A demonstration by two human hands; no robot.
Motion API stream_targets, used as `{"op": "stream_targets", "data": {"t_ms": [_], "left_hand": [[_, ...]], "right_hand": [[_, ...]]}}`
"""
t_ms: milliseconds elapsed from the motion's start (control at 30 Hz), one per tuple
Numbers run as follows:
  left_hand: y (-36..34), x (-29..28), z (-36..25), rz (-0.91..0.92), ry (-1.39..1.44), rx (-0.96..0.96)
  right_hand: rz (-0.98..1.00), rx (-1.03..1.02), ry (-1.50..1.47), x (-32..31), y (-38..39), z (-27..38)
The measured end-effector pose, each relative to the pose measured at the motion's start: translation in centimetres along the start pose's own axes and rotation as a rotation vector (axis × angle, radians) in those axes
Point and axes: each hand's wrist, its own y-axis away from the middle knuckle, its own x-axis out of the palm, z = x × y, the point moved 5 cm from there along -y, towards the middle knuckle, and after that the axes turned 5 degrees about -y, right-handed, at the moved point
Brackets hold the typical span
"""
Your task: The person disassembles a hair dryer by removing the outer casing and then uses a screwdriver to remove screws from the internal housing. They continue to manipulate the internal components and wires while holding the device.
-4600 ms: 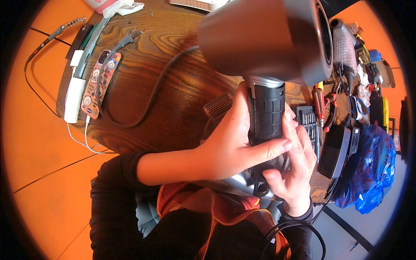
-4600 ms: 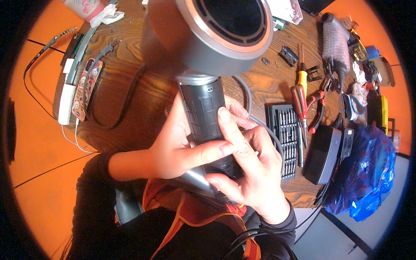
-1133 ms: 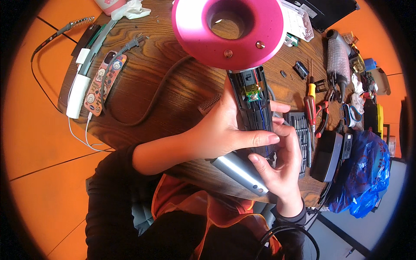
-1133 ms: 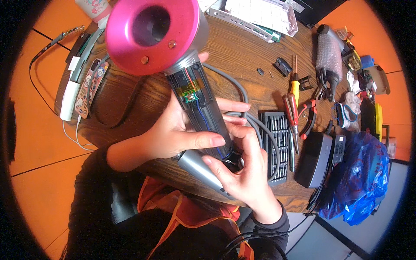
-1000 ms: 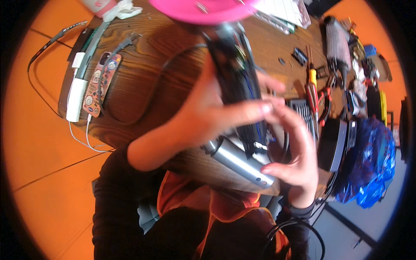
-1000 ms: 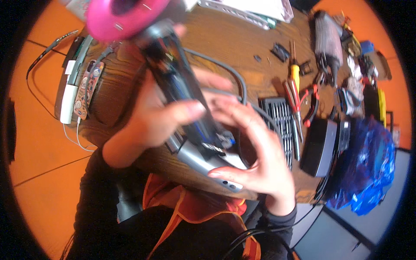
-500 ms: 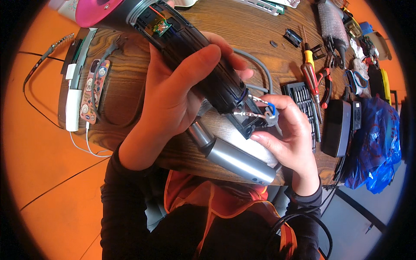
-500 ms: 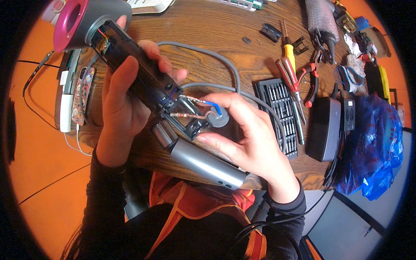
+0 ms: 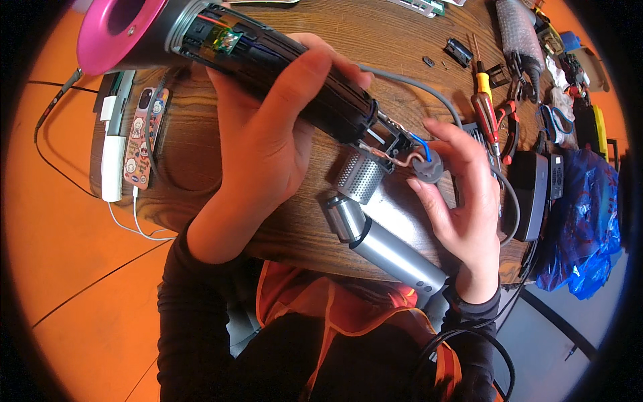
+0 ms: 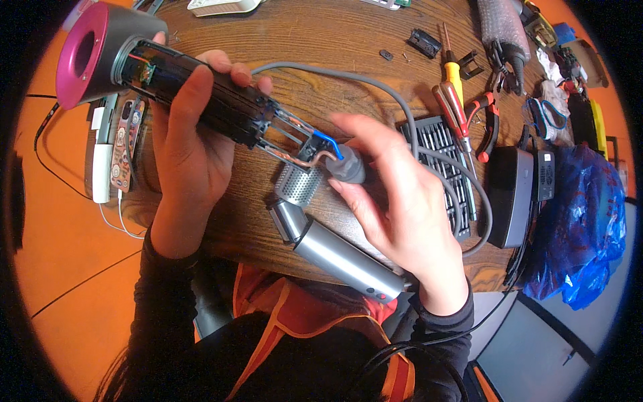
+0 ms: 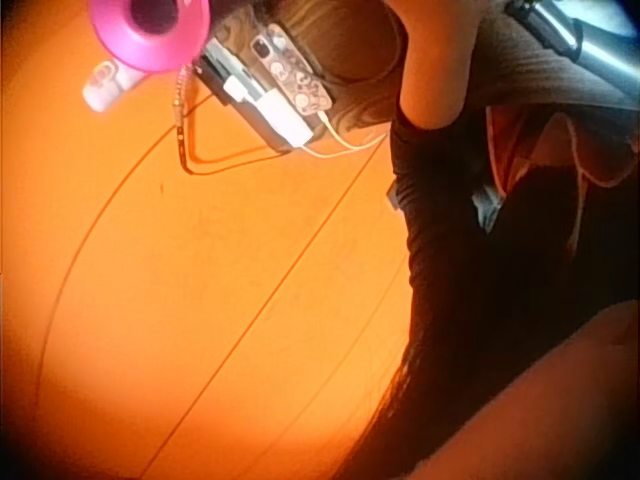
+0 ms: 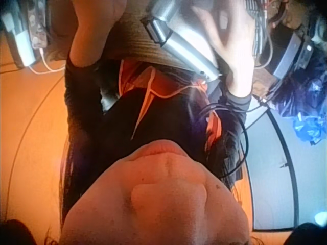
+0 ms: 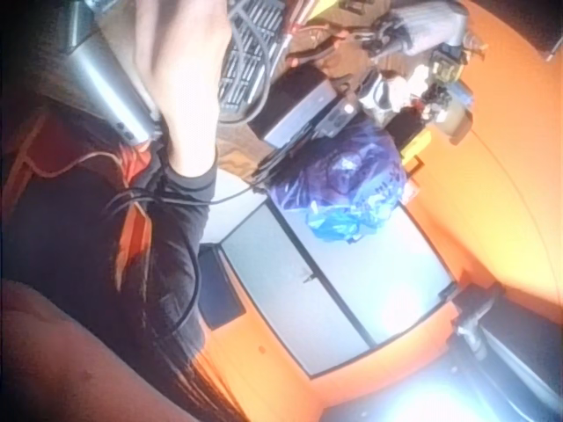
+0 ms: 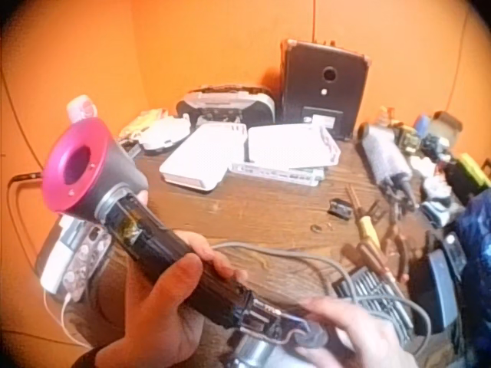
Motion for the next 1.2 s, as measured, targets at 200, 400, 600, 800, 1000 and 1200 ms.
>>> {"op": "stream_targets", "data": {"t_ms": [200,400,600,800,1000,1200], "left_hand": [[0.3,-0.2,-0.1,-0.055,0.089,-0.061],[0.1,-0.3,-0.1,-0.028,0.125,-0.068],[0.1,-0.2,0.0,-0.040,0.164,-0.087],[0.1,0.3,-0.1,0.033,0.090,-0.038],[0.3,0.3,-0.5,0.065,0.081,-0.046],[0.0,0.2,-0.3,0.024,0.287,-0.011]], "right_hand": [[-0.101,-0.174,0.164,0.2,0.4,0.0],[-0.077,-0.158,0.150,0.0,0.1,0.5],[-0.074,-0.153,0.151,0.2,0.2,0.4],[-0.052,-0.140,0.157,0.2,0.2,0.0],[-0.078,-0.070,0.035,0.4,0.3,-0.6],[0.008,-0.068,0.011,-0.2,0.0,0.2]]}}
